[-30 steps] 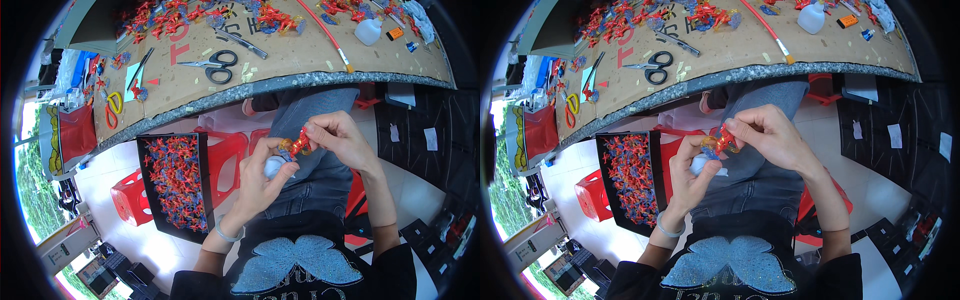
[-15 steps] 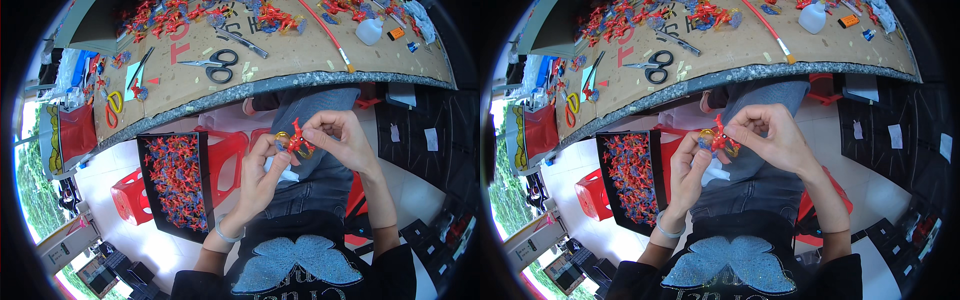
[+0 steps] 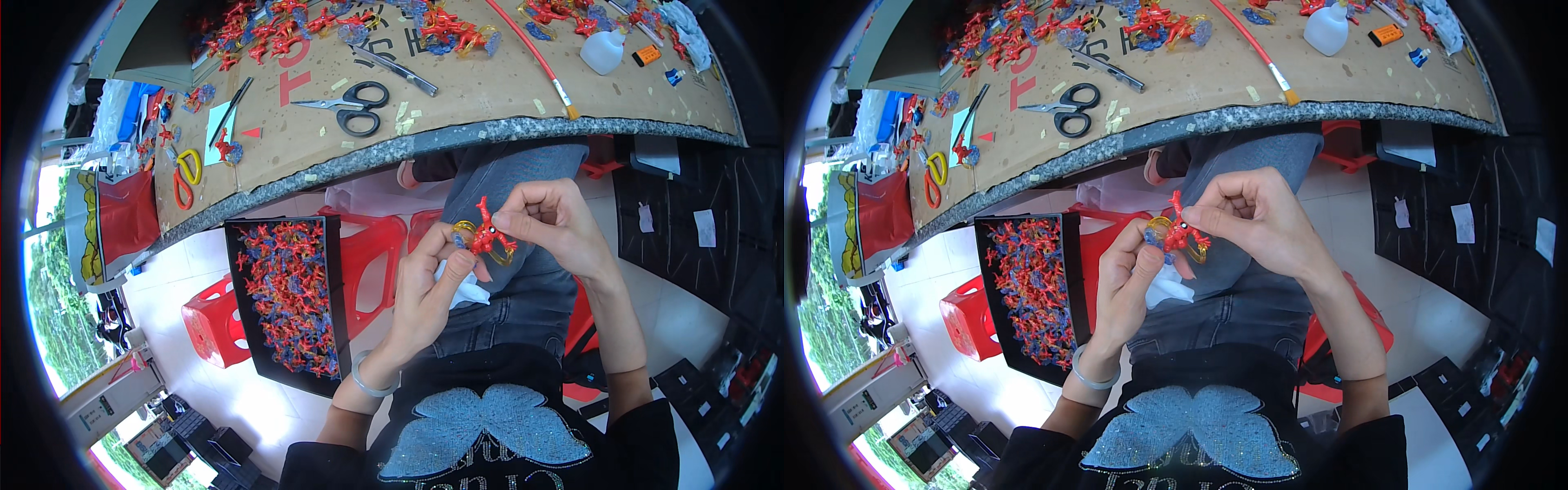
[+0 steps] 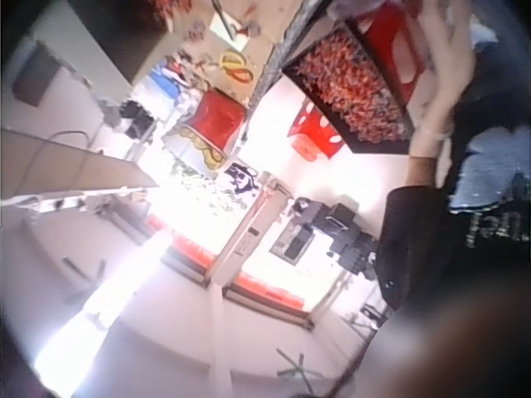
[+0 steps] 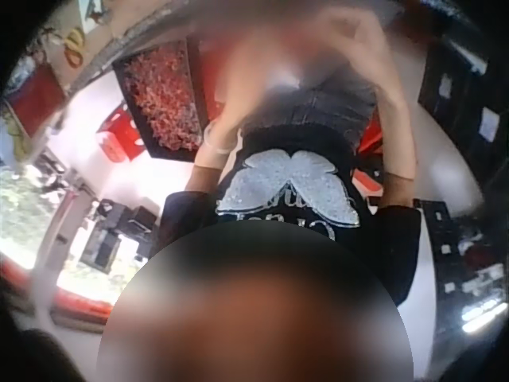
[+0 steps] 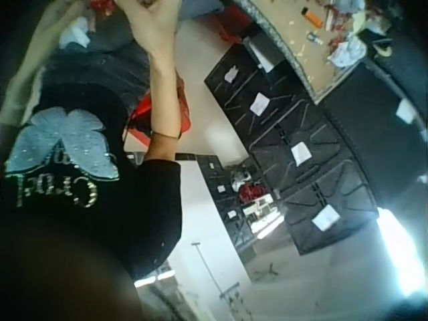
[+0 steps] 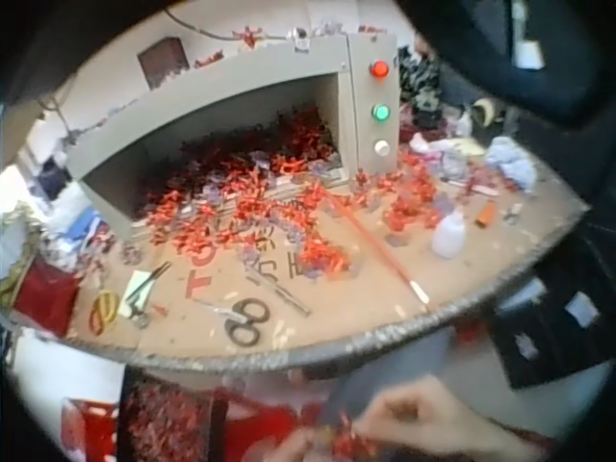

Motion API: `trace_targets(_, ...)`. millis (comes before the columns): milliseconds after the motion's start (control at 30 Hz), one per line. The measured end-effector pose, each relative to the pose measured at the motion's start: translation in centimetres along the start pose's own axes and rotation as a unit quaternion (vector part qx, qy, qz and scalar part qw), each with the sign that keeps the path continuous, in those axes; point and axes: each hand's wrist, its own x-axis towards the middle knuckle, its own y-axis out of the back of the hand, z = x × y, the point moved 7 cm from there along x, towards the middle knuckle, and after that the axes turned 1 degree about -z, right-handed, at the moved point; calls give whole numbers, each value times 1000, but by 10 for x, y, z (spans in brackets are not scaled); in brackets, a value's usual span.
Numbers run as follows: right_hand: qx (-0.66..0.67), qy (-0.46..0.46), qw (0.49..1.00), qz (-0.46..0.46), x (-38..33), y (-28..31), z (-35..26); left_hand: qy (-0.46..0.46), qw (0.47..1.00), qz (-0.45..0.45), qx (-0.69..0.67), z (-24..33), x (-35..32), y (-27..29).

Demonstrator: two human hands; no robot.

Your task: The person assembles small plastic figurines by applying glue from a bottle with a paintbrush to the parts, then joining them together by hand.

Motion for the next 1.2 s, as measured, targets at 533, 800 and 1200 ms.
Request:
trace_targets(533, -50, 67, 996, 8, 6, -6, -7, -79, 967, 84, 228, 27, -8, 10)
trace_targets(800, -153, 131, 979, 39, 7, -14, -25, -182, 924, 115, 317, 43, -9, 19)
trace_targets(1200, -249, 346, 890, 165, -12, -45, -44, -159, 952, 186, 187, 35, -8, 33)
